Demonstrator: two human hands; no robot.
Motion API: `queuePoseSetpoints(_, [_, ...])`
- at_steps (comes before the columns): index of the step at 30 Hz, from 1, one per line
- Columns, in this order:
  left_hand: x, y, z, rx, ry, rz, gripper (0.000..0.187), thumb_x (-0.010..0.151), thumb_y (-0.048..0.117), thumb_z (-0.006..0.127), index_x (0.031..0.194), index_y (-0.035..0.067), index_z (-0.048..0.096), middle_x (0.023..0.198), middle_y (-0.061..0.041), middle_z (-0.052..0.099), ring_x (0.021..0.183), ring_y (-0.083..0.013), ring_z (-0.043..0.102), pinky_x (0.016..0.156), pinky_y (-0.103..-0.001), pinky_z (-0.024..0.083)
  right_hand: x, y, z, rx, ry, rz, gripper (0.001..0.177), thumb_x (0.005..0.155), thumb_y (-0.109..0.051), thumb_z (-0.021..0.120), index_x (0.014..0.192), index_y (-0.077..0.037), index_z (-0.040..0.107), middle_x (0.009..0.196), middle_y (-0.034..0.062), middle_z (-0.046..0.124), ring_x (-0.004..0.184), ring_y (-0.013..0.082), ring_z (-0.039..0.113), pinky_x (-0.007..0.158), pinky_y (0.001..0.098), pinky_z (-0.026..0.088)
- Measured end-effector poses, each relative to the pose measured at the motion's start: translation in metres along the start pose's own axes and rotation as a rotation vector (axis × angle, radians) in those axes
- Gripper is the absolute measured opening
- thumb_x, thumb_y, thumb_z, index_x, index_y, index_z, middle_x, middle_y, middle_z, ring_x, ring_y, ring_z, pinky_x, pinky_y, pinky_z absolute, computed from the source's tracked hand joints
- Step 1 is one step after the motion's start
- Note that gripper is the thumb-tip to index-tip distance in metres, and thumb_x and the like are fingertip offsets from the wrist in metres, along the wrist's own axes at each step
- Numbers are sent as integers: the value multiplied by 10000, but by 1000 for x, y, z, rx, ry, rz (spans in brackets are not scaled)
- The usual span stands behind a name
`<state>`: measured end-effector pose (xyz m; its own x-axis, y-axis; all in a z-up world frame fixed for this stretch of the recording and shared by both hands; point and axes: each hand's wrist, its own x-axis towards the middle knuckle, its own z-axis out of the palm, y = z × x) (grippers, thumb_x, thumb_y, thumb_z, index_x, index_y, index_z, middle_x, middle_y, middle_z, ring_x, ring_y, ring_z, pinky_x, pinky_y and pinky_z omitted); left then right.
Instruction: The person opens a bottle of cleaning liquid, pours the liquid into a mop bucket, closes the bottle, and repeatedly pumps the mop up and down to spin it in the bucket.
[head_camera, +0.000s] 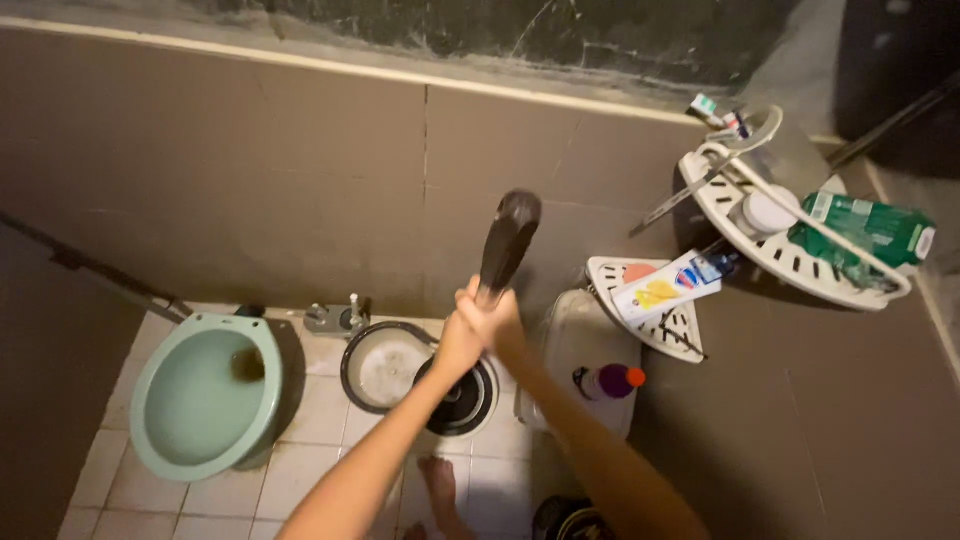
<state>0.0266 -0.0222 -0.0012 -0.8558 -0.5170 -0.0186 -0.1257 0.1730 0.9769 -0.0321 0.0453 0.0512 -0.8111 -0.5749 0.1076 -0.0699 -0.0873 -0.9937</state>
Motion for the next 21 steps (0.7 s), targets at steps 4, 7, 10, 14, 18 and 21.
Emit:
queuePoseSetpoints(4, [6, 65, -6, -36, 68, 288, 332, 920, 159, 601, 1230, 51, 648, 980, -198, 757, 963, -333, 743, 805, -392, 558, 18, -80, 1, 27, 65, 61, 148, 852, -105, 737, 751, -61, 639, 599, -19, 573, 463, 81, 515, 431, 281, 413])
queuePoseSetpoints(7, [7, 155, -14, -123, 71, 296, 296, 858, 173, 670, 1107, 16, 641, 901, -190, 751, 896, -313, 760, 747, -384, 558, 23, -182, -7, 122, 4, -69, 194, 907, -66, 690, 740, -38, 594, 603, 9, 557, 474, 75, 501, 427, 255, 373])
queuePoseSetpoints(10, [-2, 240, -27, -158, 26, 251, 204, 878, 194, 680, 927, -4, 677, 807, -184, 753, 838, -294, 788, 716, -373, 564, 20, -278, -4, 238, -39, -135, 230, 907, -20, 651, 717, -47, 525, 578, 11, 497, 450, 77, 457, 419, 261, 360])
queuePoseSetpoints(14, [-9, 299, -34, -175, 45, 367, 229, 937, 215, 628, 935, -10, 673, 808, -186, 728, 818, -281, 771, 701, -366, 557, 11, -347, -3, 301, -84, -245, 296, 911, 10, 628, 689, -70, 451, 550, 11, 454, 432, 81, 413, 413, 272, 352])
queuePoseSetpoints(18, [-13, 295, -32, -130, 86, 452, 231, 872, 195, 697, 929, -27, 682, 811, -201, 724, 835, -292, 749, 686, -376, 549, 9, -343, 1, 274, -57, -235, 272, 881, 15, 627, 676, -62, 465, 529, 10, 446, 409, 86, 415, 393, 269, 340])
queuePoseSetpoints(21, [-3, 262, -22, -164, 81, 285, 240, 876, 208, 690, 892, -31, 677, 774, -197, 731, 787, -277, 775, 688, -378, 552, 14, -305, -3, 282, -56, -214, 274, 889, 23, 623, 674, -53, 470, 540, 12, 457, 419, 81, 412, 402, 270, 338])
